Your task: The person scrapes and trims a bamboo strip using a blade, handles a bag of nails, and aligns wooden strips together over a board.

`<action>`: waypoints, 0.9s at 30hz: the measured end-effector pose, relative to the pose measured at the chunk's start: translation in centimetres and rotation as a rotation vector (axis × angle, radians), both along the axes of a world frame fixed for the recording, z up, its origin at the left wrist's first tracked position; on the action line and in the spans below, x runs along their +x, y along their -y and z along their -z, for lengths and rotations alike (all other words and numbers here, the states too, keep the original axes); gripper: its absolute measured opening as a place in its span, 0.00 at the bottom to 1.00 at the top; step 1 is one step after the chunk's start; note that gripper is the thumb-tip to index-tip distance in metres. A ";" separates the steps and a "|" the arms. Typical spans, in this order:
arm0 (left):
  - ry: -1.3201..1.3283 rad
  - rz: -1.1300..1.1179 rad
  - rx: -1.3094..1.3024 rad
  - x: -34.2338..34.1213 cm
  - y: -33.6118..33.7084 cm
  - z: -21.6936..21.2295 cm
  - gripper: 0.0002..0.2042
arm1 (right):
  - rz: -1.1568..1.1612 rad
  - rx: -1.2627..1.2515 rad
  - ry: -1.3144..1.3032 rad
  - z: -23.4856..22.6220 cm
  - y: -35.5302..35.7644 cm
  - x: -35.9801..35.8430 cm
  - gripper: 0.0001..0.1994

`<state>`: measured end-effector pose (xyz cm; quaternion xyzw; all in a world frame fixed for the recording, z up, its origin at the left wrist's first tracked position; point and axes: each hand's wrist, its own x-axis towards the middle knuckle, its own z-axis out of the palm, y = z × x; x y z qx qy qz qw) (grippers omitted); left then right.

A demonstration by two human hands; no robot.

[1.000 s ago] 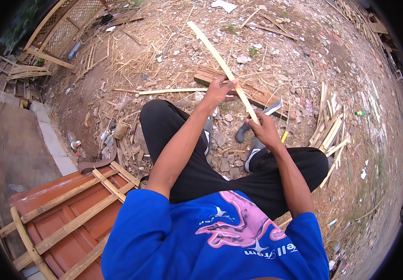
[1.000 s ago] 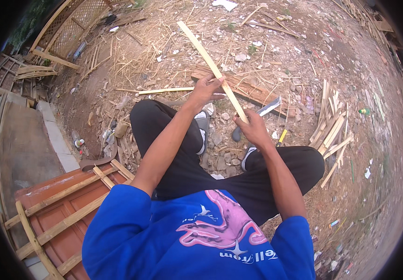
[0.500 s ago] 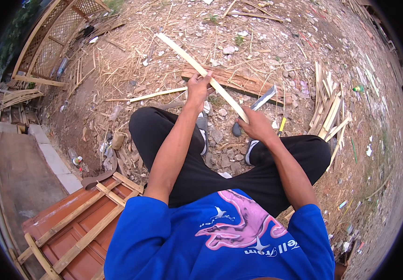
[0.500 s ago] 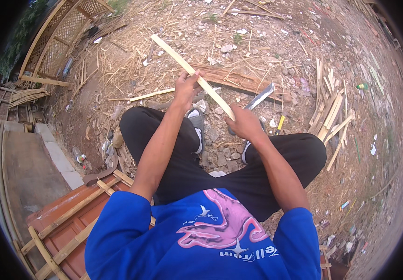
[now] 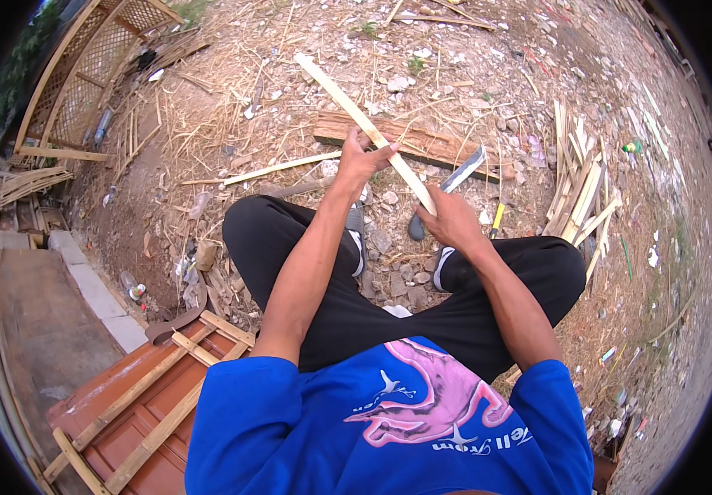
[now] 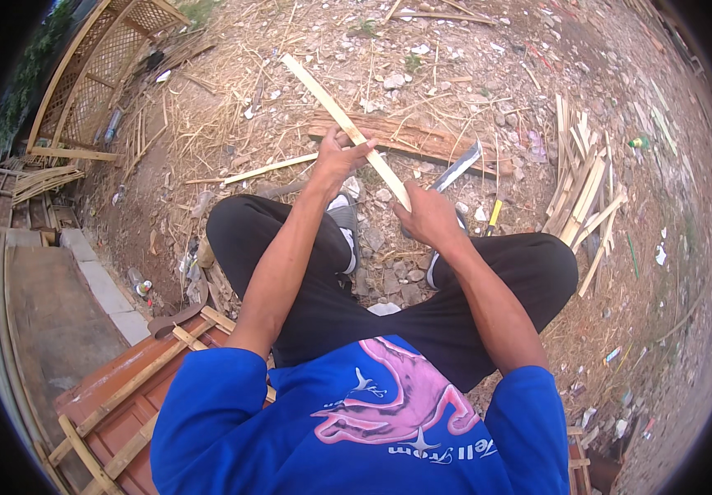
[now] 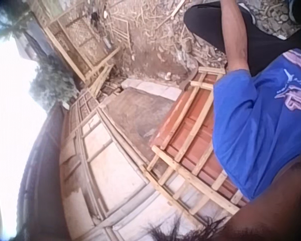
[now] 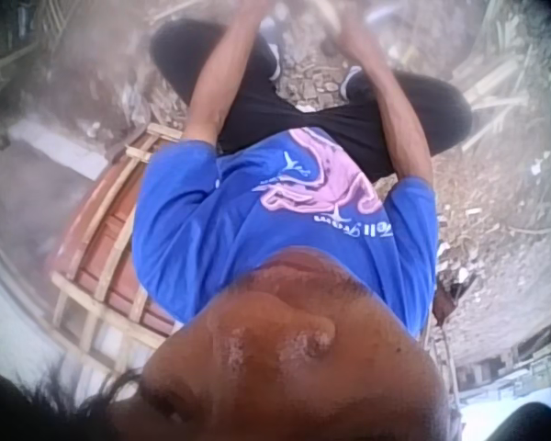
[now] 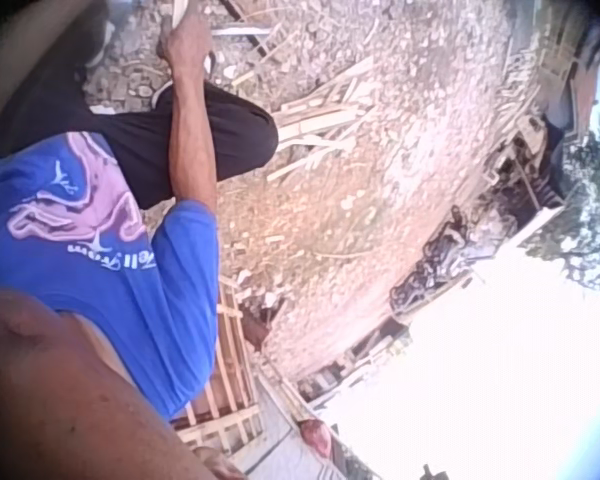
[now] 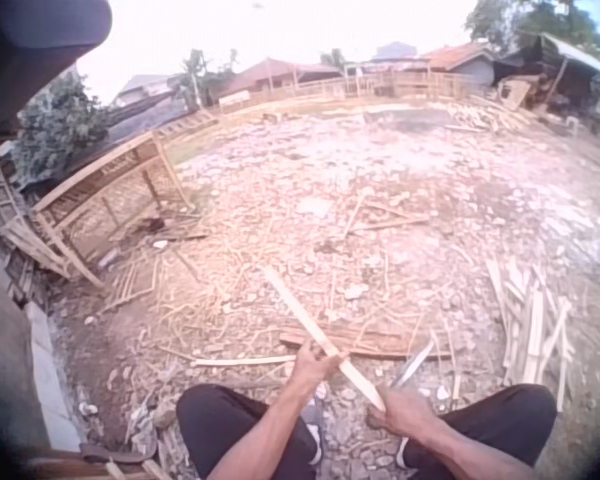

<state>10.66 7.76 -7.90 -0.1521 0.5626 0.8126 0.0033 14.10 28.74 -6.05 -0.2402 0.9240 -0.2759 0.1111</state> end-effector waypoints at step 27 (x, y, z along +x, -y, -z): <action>0.431 0.404 -1.641 -1.3 9.9 25.6 0.20 | 0.276 -0.166 0.283 -4.5 -1.9 -1.6 0.11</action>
